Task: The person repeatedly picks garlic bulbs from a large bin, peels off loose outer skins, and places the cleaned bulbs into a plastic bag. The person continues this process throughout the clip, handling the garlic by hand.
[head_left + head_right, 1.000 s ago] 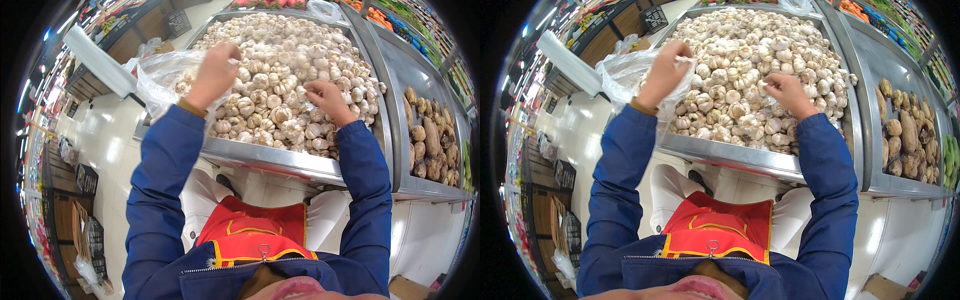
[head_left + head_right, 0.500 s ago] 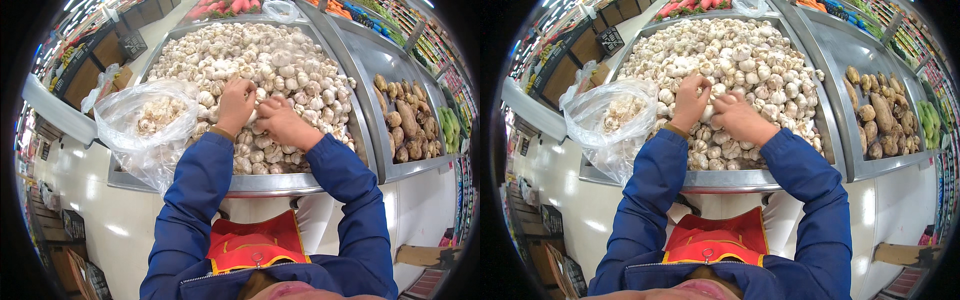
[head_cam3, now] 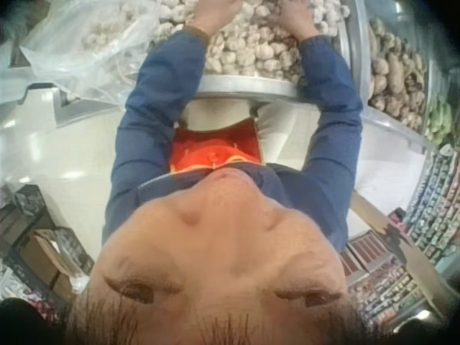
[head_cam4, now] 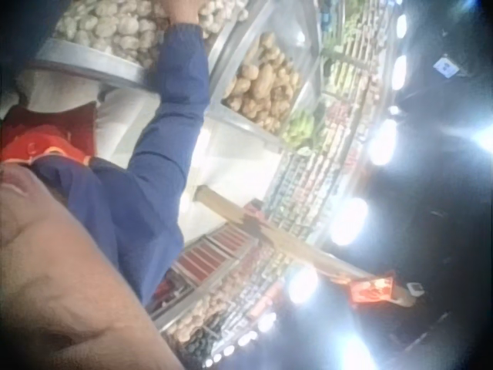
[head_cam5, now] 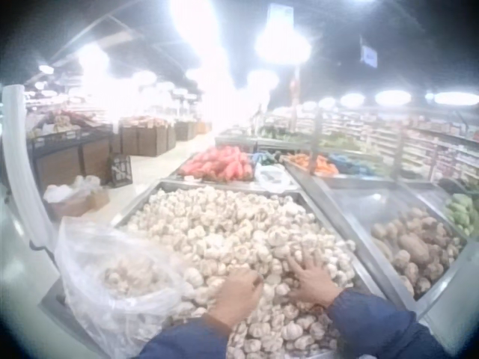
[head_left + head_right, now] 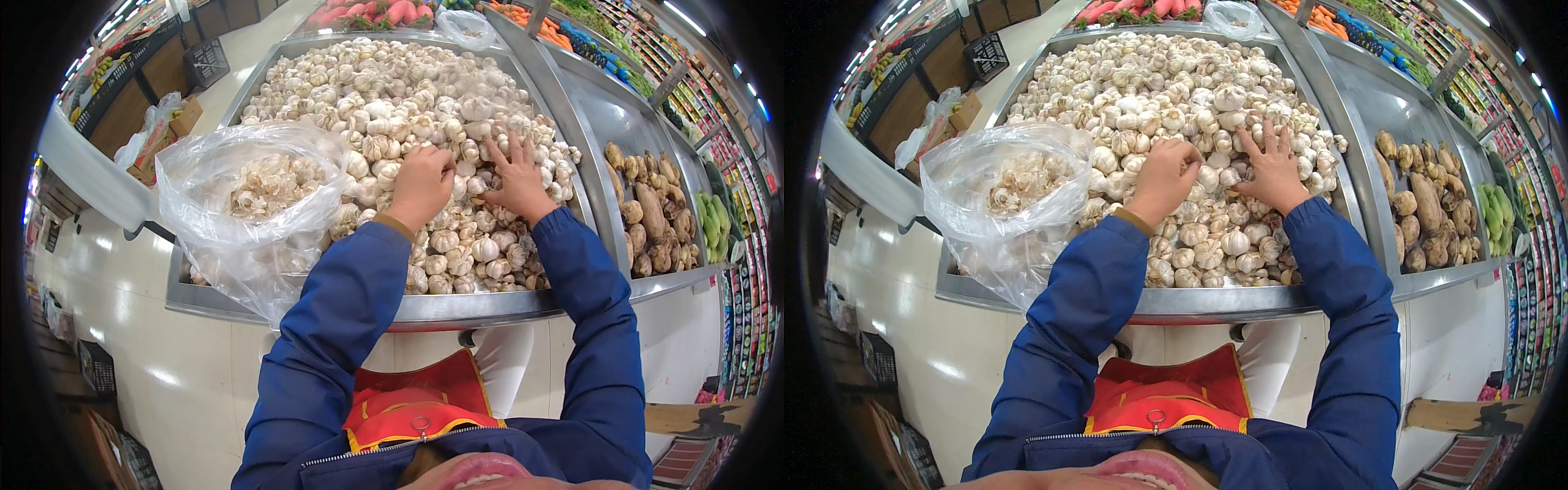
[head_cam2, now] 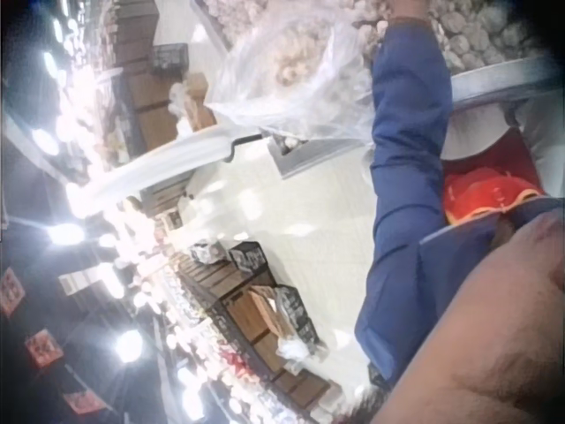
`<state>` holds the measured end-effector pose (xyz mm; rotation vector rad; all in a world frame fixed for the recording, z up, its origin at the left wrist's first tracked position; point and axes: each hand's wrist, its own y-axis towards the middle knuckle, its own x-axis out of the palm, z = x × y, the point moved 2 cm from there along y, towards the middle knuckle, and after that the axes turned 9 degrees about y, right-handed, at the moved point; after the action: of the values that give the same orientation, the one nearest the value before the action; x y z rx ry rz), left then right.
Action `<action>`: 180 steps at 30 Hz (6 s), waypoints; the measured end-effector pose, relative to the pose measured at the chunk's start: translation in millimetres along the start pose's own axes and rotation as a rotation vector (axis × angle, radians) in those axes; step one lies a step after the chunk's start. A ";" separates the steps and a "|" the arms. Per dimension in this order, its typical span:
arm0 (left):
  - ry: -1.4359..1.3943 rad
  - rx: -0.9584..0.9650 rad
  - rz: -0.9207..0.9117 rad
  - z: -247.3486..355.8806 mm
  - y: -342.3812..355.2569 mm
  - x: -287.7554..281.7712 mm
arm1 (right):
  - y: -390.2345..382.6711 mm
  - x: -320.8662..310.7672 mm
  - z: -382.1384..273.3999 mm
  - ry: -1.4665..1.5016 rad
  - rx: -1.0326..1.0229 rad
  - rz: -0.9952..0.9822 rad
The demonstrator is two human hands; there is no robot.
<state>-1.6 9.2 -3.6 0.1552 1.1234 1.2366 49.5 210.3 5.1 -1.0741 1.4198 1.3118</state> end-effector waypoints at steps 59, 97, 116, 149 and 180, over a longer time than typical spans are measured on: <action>0.207 0.167 -0.396 16.0 -10.6 23.1 | 108.0 46.1 63.0 0.953 0.370 0.486; 0.165 0.201 -0.441 4.4 -5.8 20.8 | 78.0 10.7 160.5 0.454 0.323 0.132; 0.044 0.209 -0.335 2.8 -0.8 17.3 | 23.3 14.0 62.6 1.046 0.166 0.099; -0.349 0.007 -0.061 14.8 9.2 3.0 | -4.0 7.0 -42.1 2.143 0.377 -0.281; -0.471 -0.056 -0.088 6.3 9.4 6.5 | -9.4 6.7 -40.7 1.955 0.556 -0.217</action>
<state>-3.8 20.9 1.7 0.3326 0.6794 1.0786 55.0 169.0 -2.1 -2.0183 2.4902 -0.8361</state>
